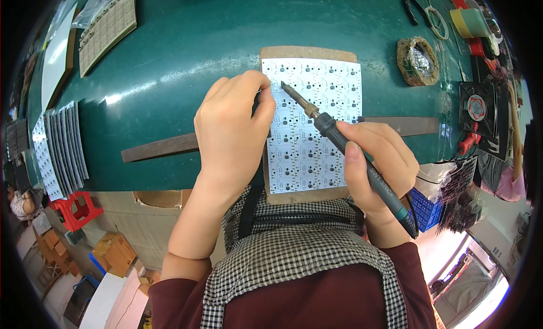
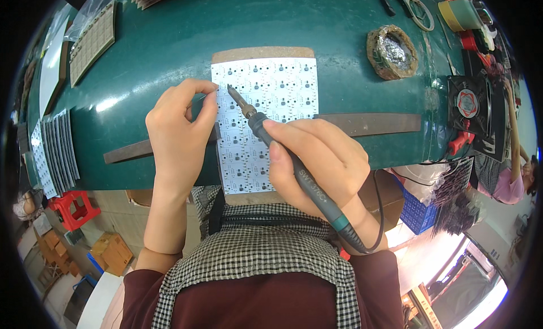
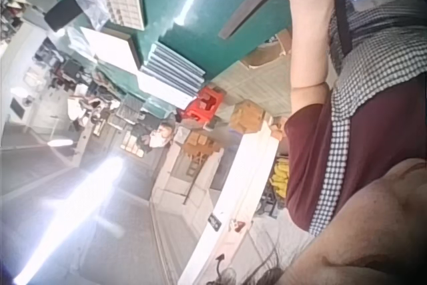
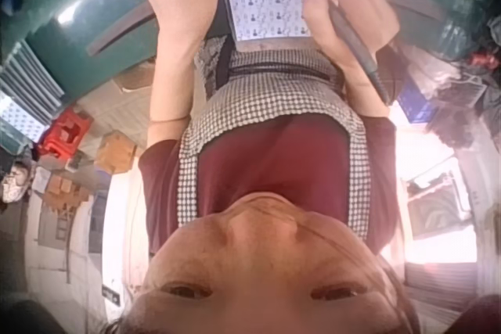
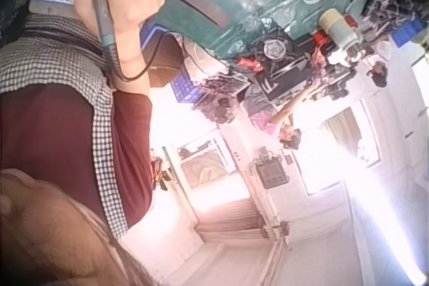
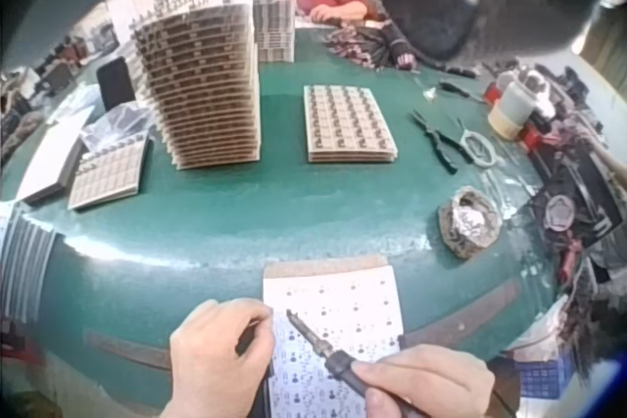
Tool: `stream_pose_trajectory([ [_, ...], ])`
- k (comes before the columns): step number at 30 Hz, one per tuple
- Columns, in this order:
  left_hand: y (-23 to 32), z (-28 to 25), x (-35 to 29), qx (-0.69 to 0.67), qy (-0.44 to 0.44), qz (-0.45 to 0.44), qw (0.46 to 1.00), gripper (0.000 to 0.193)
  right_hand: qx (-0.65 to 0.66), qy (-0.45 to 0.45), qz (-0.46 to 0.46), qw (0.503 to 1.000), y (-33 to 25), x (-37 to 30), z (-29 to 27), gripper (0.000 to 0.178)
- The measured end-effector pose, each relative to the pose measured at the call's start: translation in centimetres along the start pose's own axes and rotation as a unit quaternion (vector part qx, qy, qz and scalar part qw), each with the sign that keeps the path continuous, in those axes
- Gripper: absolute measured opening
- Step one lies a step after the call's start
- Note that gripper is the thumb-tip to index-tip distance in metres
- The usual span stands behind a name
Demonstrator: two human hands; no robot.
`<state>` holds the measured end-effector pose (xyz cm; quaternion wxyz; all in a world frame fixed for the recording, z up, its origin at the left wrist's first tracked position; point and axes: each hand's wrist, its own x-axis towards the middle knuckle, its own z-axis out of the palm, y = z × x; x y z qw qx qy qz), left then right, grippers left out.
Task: The person solders electronic components onto a printed circuit board using a soldering iron and solder wire.
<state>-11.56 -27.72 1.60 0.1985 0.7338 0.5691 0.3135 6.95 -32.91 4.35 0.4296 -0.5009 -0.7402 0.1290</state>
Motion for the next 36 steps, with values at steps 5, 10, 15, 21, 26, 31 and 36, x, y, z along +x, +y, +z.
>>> stream_pose_trajectory([
  [5,0.0,0.8,-0.1,0.014,0.023,0.007,1.000,0.006,0.009,-0.003,0.006,1.000,0.1,-0.1,0.4,0.024],
  [10,0.2,1.0,-0.1,0.024,0.024,0.011,0.999,0.006,0.005,0.000,0.003,1.000,0.2,-0.2,0.6,0.025],
  [15,0.2,1.1,-0.1,0.035,0.022,0.005,0.999,0.005,0.005,0.001,0.000,1.000,0.1,0.1,0.6,0.027],
  [21,0.0,1.2,0.0,0.027,0.022,0.037,0.999,0.005,0.009,-0.001,0.003,1.000,0.1,0.0,0.6,0.027],
  [26,-0.1,0.5,-0.1,-0.012,-0.006,0.027,1.000,0.006,0.006,-0.009,0.014,1.000,-0.2,-0.3,0.3,0.028],
  [31,-0.4,0.4,-0.5,-0.047,-0.015,0.024,0.998,0.008,0.003,-0.018,0.012,1.000,-0.3,-0.6,0.0,0.027],
  [36,-0.3,0.5,-0.5,-0.056,-0.008,0.019,0.998,0.008,0.002,-0.012,0.014,1.000,-0.3,-0.5,0.0,0.026],
])
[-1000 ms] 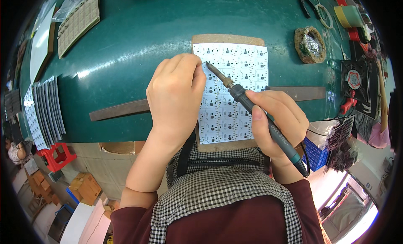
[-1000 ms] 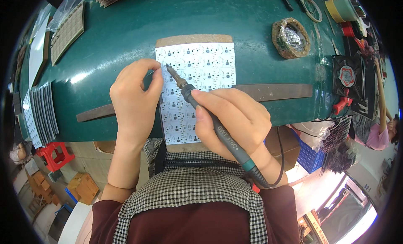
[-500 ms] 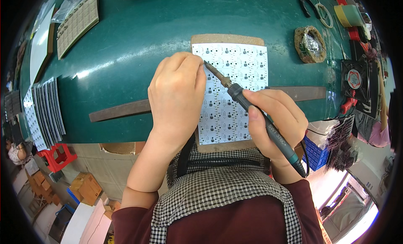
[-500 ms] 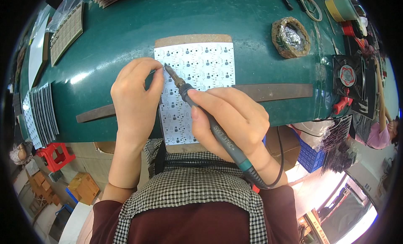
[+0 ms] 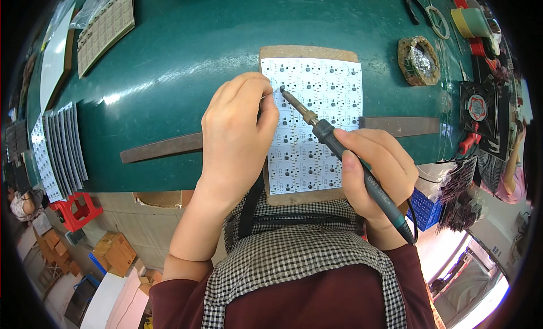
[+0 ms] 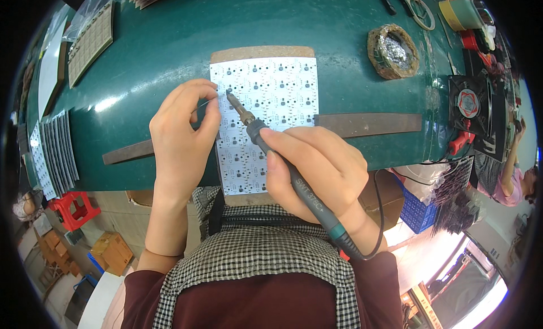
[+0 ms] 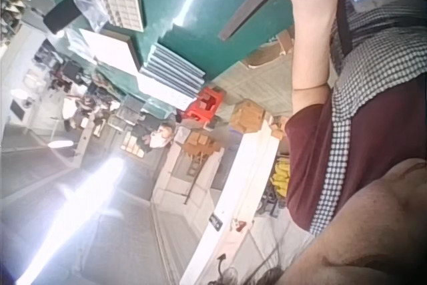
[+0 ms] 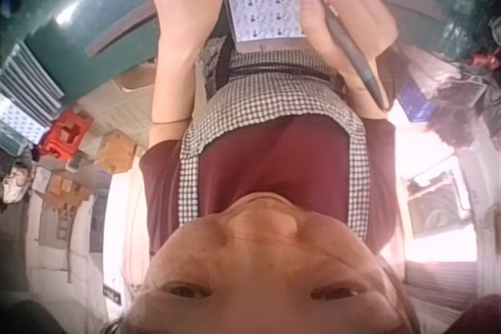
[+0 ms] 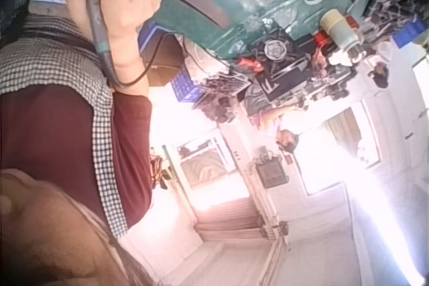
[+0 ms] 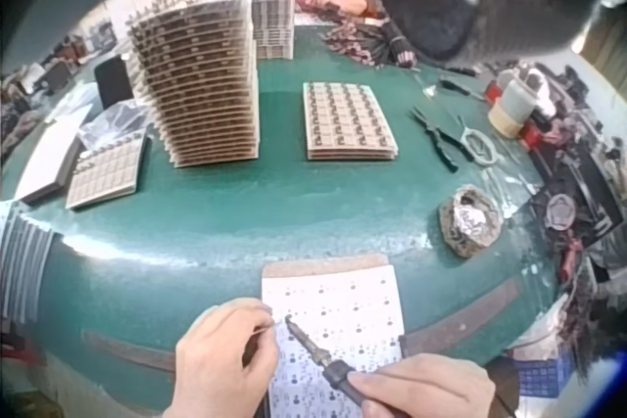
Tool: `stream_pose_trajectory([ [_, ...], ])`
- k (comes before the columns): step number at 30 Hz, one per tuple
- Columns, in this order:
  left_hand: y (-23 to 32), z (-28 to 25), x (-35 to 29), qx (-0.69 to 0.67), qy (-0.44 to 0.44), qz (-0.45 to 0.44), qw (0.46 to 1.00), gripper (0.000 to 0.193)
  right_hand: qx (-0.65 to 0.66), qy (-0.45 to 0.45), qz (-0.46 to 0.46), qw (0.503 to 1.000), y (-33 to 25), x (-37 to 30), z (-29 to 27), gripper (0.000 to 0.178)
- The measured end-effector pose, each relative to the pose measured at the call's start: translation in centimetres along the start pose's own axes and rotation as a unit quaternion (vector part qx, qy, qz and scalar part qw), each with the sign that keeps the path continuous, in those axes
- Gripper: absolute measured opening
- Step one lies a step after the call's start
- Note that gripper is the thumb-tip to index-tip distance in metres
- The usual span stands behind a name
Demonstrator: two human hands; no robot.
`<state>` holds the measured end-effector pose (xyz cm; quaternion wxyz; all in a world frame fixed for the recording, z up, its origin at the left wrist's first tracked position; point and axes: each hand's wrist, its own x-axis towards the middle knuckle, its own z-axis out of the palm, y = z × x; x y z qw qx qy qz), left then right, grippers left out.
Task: The person solders electronic components onto a printed circuit board using a soldering iron and solder wire.
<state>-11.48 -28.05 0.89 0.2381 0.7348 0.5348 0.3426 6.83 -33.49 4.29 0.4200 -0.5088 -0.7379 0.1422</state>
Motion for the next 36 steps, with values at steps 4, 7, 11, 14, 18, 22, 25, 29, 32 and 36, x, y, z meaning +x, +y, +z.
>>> stream_pose_trajectory([
  [4,0.0,0.3,0.0,0.003,0.008,-0.006,1.000,0.007,-0.005,-0.004,0.001,1.000,-0.1,0.1,0.2,0.027],
  [7,-0.1,0.6,0.0,0.010,0.015,0.000,1.000,0.007,-0.012,-0.001,0.003,1.000,-0.2,0.1,0.4,0.027],
  [11,0.0,0.6,0.1,0.020,0.026,0.009,0.999,0.006,-0.007,-0.009,0.010,1.000,-0.2,0.2,0.2,0.027],
  [14,0.0,0.3,0.2,0.012,0.018,0.007,1.000,0.006,0.000,-0.014,0.011,1.000,-0.3,0.1,0.0,0.027],
  [18,-0.1,-0.5,0.1,-0.013,-0.008,-0.030,0.999,0.009,0.006,-0.015,0.002,1.000,-0.4,-0.2,-0.6,0.027],
  [22,-0.2,-1.1,0.2,-0.034,-0.019,-0.026,0.999,0.009,0.014,-0.006,0.004,1.000,-0.7,-0.7,-1.5,0.026],
  [25,0.0,-1.8,0.4,-0.052,-0.052,-0.043,0.996,0.006,0.016,-0.003,0.007,1.000,-0.6,-1.2,-1.5,0.025],
  [29,0.0,-2.2,0.7,-0.024,-0.061,-0.042,0.997,0.008,0.013,-0.002,-0.001,1.000,-0.7,-1.5,-1.4,0.024],
  [32,0.0,-2.3,0.9,-0.028,-0.065,-0.048,0.996,0.009,0.011,-0.003,0.003,1.000,-0.9,-1.5,-1.5,0.024],
  [36,0.1,-2.2,0.9,-0.037,-0.057,-0.046,0.997,0.007,-0.002,-0.013,0.008,1.000,-1.1,-1.6,-1.7,0.023],
])
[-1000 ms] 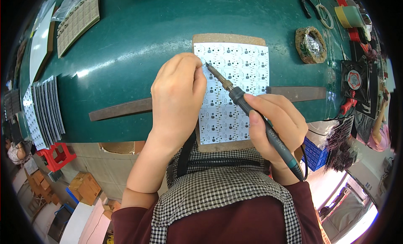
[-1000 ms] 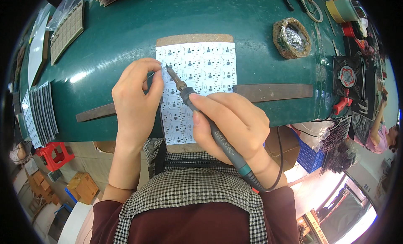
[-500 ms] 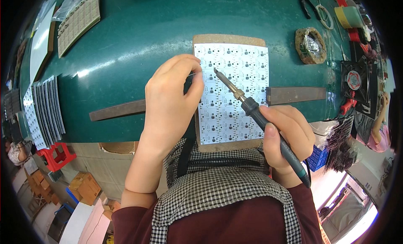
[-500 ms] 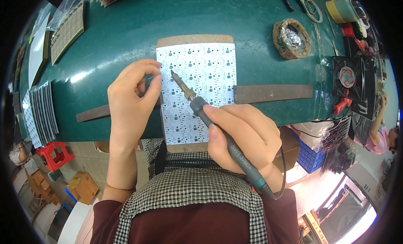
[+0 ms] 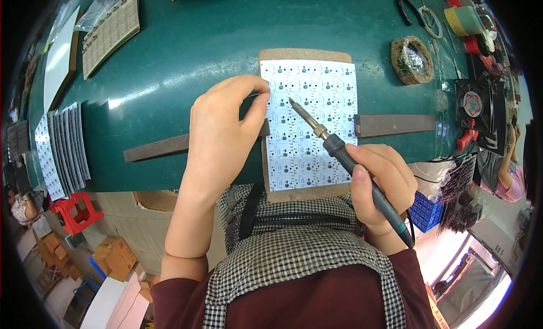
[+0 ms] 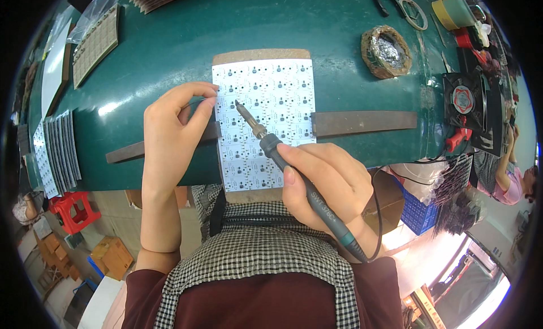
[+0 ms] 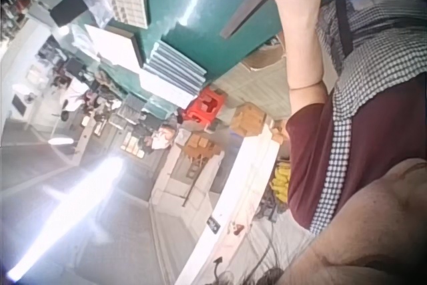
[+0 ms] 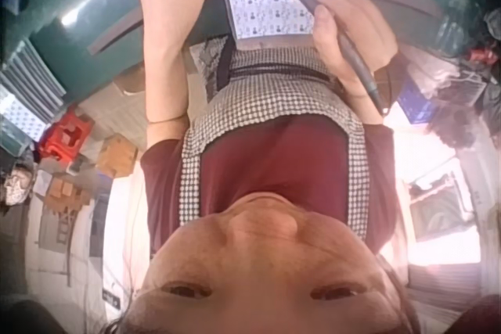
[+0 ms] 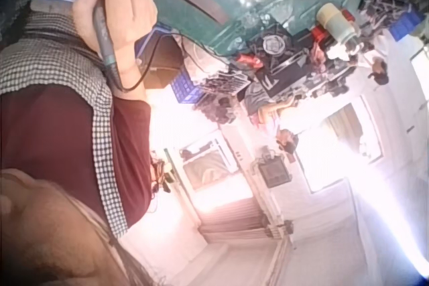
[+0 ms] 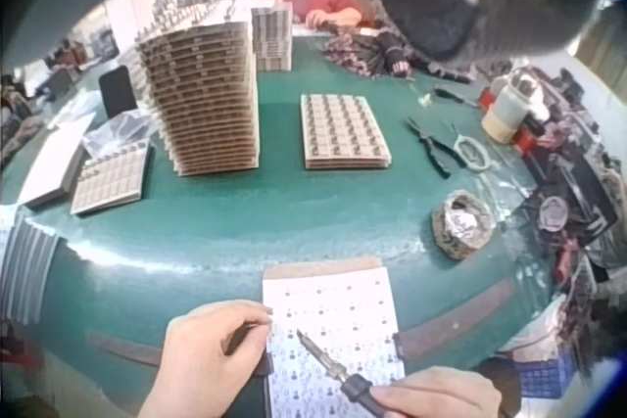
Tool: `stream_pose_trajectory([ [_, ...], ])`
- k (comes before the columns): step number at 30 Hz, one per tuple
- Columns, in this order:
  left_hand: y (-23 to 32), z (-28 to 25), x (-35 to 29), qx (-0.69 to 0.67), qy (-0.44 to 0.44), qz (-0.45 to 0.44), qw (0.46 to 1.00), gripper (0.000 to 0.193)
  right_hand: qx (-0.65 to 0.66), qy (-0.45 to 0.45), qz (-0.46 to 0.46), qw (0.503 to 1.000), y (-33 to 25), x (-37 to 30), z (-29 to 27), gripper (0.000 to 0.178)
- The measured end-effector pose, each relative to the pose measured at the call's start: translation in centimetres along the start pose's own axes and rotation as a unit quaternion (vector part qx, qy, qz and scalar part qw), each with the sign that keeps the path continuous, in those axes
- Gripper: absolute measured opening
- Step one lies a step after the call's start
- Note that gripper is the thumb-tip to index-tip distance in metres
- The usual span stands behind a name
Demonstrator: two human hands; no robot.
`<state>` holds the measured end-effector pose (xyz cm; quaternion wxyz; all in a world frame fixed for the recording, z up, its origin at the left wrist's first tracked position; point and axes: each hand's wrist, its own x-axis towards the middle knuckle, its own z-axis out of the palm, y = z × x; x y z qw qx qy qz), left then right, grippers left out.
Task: The person solders electronic components onto a printed circuit board using a soldering iron and solder wire.
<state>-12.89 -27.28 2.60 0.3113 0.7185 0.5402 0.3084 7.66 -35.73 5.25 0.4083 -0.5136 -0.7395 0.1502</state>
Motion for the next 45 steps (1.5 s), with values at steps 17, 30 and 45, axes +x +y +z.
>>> stream_pose_trajectory([
  [17,0.2,0.6,-0.7,0.063,0.017,-0.011,0.998,0.006,0.011,0.010,-0.006,1.000,0.3,0.0,1.3,0.026],
  [30,0.3,0.6,-0.5,0.032,0.017,0.001,0.999,0.006,-0.004,0.002,-0.002,1.000,0.5,0.4,1.6,0.028],
  [45,0.5,-0.1,0.1,0.034,-0.029,0.010,0.999,0.005,0.006,-0.005,0.012,1.000,0.1,-0.1,1.4,0.027],
])
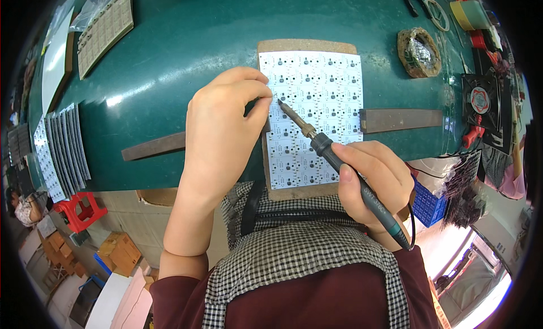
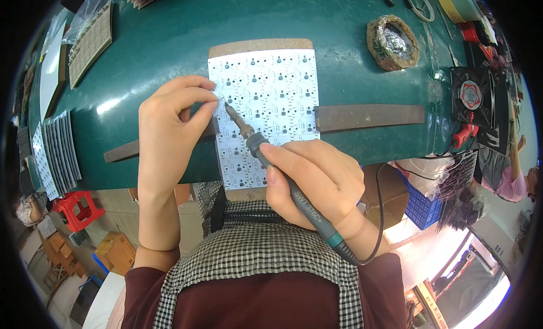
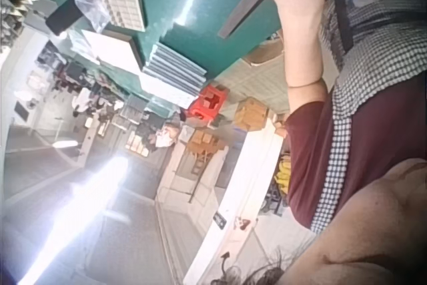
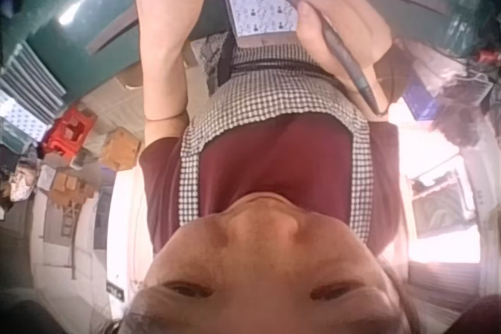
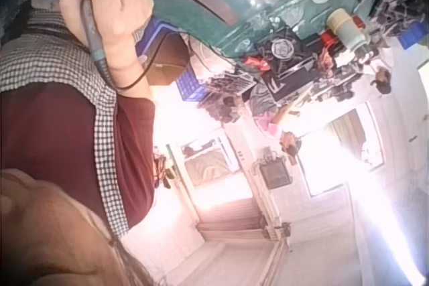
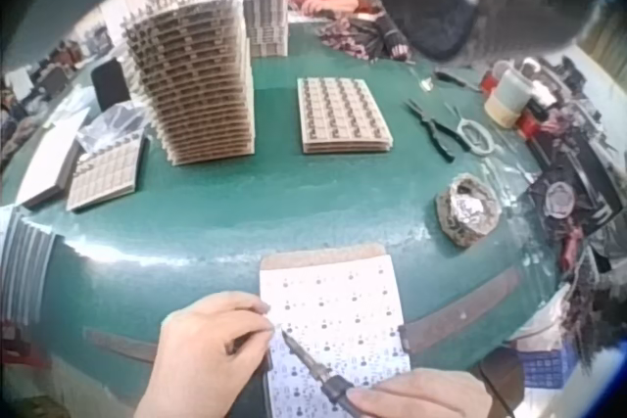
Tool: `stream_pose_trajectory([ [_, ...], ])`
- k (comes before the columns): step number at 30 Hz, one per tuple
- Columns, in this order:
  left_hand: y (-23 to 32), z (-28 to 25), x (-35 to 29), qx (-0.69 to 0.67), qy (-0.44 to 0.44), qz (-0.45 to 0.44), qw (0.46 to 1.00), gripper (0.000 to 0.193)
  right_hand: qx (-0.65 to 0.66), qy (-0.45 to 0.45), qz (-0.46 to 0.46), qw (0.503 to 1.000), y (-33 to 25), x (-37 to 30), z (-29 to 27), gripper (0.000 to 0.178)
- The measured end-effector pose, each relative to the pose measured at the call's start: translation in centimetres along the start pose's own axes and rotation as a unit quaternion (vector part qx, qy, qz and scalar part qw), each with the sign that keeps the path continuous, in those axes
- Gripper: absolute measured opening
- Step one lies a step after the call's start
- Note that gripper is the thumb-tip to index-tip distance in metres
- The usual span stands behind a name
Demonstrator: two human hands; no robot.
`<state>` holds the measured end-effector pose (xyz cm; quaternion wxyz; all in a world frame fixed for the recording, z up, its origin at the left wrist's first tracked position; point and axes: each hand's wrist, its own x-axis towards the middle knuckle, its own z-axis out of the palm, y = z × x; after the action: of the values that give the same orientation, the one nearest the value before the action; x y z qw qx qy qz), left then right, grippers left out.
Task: The person solders electronic components onto a printed circuit board using a soldering iron and solder wire.
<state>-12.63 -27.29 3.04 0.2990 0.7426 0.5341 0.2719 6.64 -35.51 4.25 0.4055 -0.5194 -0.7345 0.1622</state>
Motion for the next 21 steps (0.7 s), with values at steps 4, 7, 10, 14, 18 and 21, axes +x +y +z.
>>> stream_pose_trajectory([
  [4,-0.07,0.16,-0.18,0.002,0.009,0.000,1.000,0.006,0.002,0.006,-0.005,1.000,0.09,0.13,0.08,0.027],
  [7,-0.40,0.19,-0.11,-0.012,0.011,0.003,1.000,0.011,-0.002,0.014,-0.014,1.000,0.23,0.24,0.27,0.029],
  [10,-0.35,0.12,-0.09,-0.020,0.005,0.003,1.000,0.011,-0.004,0.017,-0.015,1.000,0.22,0.35,0.38,0.029],
  [14,-0.30,-0.04,-0.09,-0.015,-0.007,0.001,1.000,0.011,-0.002,0.013,-0.011,1.000,0.12,0.20,0.36,0.029],
  [18,-0.39,-0.27,0.07,-0.032,-0.024,0.001,0.999,0.011,0.003,-0.002,-0.005,1.000,-0.09,0.05,-0.15,0.028],
  [21,-0.73,-0.50,0.15,-0.045,-0.034,0.003,0.998,0.009,0.011,0.002,-0.009,1.000,0.18,-0.22,-0.60,0.028],
])
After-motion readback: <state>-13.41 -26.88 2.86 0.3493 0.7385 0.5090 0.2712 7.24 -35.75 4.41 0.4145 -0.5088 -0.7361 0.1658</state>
